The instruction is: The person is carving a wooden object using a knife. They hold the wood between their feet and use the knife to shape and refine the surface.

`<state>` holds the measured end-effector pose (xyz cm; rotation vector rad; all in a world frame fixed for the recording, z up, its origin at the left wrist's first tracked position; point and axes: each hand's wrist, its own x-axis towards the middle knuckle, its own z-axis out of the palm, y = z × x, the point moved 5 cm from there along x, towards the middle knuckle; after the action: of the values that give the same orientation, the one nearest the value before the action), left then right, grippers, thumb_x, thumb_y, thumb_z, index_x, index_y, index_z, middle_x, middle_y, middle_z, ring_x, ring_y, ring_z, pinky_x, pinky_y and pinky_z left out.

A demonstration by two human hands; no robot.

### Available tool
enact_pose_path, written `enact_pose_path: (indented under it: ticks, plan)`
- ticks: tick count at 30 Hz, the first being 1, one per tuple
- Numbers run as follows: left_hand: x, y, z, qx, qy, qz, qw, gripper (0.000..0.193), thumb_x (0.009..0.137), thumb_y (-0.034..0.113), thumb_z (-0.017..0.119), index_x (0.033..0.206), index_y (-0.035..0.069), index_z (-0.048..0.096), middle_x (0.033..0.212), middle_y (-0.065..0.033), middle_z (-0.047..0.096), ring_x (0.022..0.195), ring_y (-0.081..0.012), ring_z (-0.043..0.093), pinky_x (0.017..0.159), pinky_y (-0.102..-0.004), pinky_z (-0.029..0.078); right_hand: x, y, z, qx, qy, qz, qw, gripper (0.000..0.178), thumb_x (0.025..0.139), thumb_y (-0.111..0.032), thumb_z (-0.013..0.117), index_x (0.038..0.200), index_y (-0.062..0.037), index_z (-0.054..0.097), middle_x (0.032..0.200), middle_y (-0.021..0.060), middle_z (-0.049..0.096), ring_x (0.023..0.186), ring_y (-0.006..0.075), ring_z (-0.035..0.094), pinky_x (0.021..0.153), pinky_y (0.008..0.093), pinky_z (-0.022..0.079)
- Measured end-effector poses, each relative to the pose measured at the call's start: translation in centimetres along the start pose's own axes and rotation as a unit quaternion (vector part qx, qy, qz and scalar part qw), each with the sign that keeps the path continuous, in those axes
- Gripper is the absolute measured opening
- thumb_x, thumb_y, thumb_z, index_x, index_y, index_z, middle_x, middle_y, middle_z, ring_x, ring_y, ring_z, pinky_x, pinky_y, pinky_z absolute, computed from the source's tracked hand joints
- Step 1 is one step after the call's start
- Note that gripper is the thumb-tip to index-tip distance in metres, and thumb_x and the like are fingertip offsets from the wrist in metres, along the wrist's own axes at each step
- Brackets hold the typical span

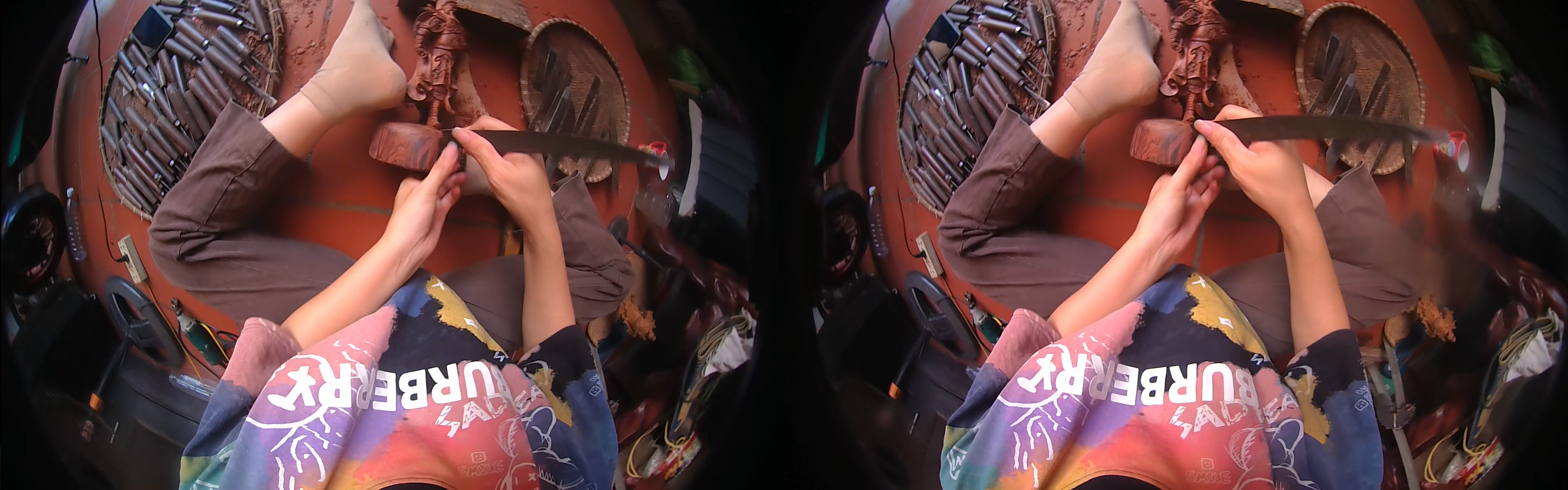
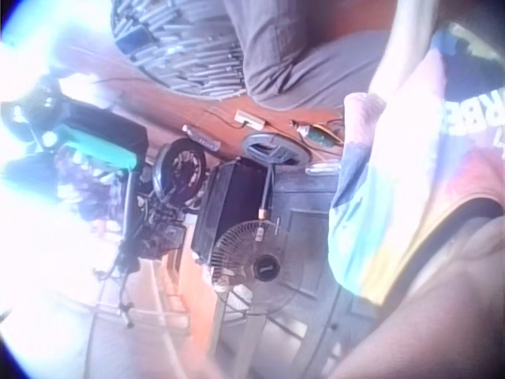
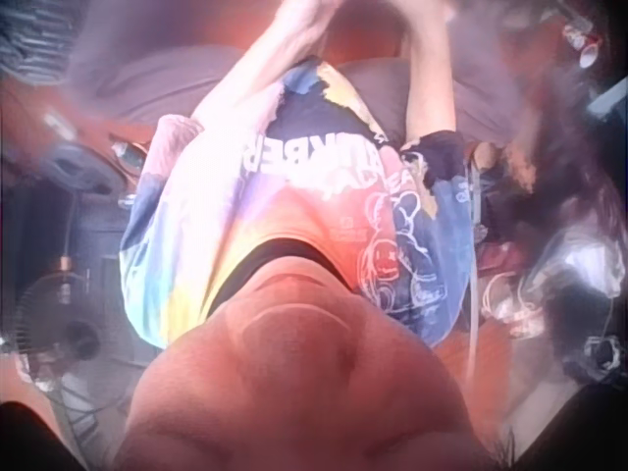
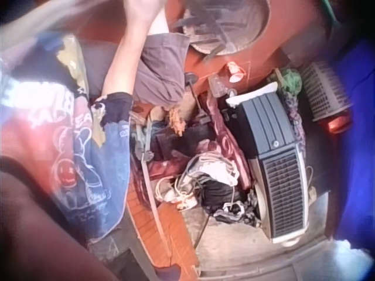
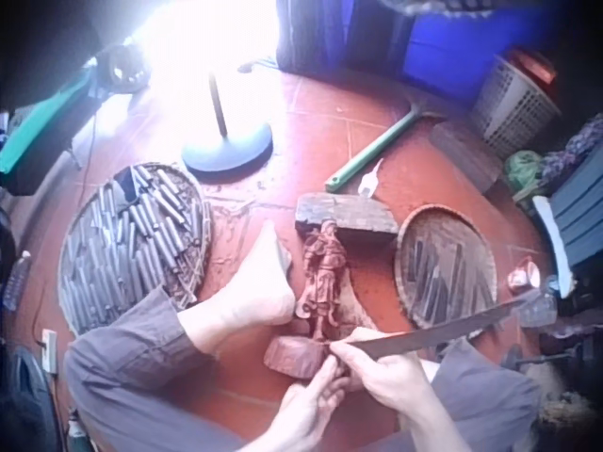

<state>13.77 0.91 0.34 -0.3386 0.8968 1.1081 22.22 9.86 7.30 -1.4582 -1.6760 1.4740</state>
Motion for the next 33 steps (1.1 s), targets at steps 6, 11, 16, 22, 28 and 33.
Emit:
enact_pose_path:
  ticks: [6, 11, 16, 22, 28, 33]
  plan:
    - [-6.9, 5.0, -1.1, 0.571, -0.077, 0.313, 0.755, 0.028, 0.078, 0.007, 0.070, 0.105, 0.002, 0.065, 0.093, -0.0085, 0.064, 0.087, -0.0170, 0.061, 0.077, -0.0295, 0.048, -2.2, 1.5, -1.1, 0.215, 0.061, 0.012, 0.975, 0.009, 0.081, -0.005, 0.068, 0.082, -0.0002, 0.059, 0.078, 0.0029, 0.065, 0.075, 0.0101, 0.064, 0.065, 0.0210, 0.050]
    - [-7.6, 5.6, 0.5, 0.729, -0.046, 0.477, 0.489, 0.055, 0.072, 0.013, 0.074, 0.124, 0.015, 0.058, 0.138, -0.0221, 0.037, 0.123, -0.0353, 0.040, 0.099, -0.0412, 0.035, -3.3, 3.4, 0.8, 0.134, 0.051, -0.012, 0.990, 0.011, 0.076, -0.005, 0.070, 0.085, -0.0014, 0.065, 0.082, 0.0052, 0.066, 0.089, 0.0134, 0.063, 0.078, 0.0272, 0.048]
    - [-6.3, 3.9, -0.5, 0.807, -0.041, 0.458, 0.371, 0.070, 0.074, 0.021, 0.073, 0.138, 0.020, 0.044, 0.146, -0.0231, 0.020, 0.131, -0.0392, 0.027, 0.106, -0.0457, 0.026, -3.4, 3.4, 2.0, 0.069, 0.105, -0.084, 0.989, 0.016, 0.076, -0.013, 0.070, 0.087, -0.0013, 0.068, 0.089, 0.0113, 0.068, 0.096, 0.0220, 0.064, 0.085, 0.0323, 0.047]
    - [-4.8, 3.4, 1.0, 0.835, 0.033, 0.446, 0.321, 0.074, 0.072, 0.021, 0.074, 0.139, 0.023, 0.042, 0.147, -0.0215, 0.018, 0.131, -0.0399, 0.025, 0.104, -0.0474, 0.028, -1.0, 3.7, 0.9, 0.151, 0.061, -0.006, 0.987, 0.012, 0.075, -0.010, 0.067, 0.079, 0.0020, 0.067, 0.071, 0.0065, 0.067, 0.066, 0.0122, 0.060, 0.064, 0.0261, 0.048]
    - [-5.7, 3.4, 0.7, 0.840, 0.046, 0.412, 0.349, 0.075, 0.073, 0.021, 0.073, 0.139, 0.029, 0.040, 0.148, -0.0209, 0.017, 0.134, -0.0404, 0.022, 0.102, -0.0487, 0.028, -0.6, 3.3, 1.0, 0.080, 0.031, -0.006, 0.996, 0.010, 0.074, -0.010, 0.068, 0.078, -0.0002, 0.067, 0.067, 0.0055, 0.065, 0.066, 0.0110, 0.059, 0.063, 0.0258, 0.047]
    - [-5.4, 3.4, 1.1, 0.840, 0.051, 0.413, 0.348, 0.077, 0.072, 0.024, 0.074, 0.140, 0.029, 0.039, 0.149, -0.0206, 0.017, 0.136, -0.0413, 0.018, 0.102, -0.0526, 0.025, -0.8, 3.2, 0.9, 0.125, 0.035, -0.003, 0.992, 0.009, 0.074, -0.008, 0.068, 0.079, -0.0002, 0.066, 0.067, 0.0043, 0.064, 0.069, 0.0095, 0.058, 0.064, 0.0258, 0.047]
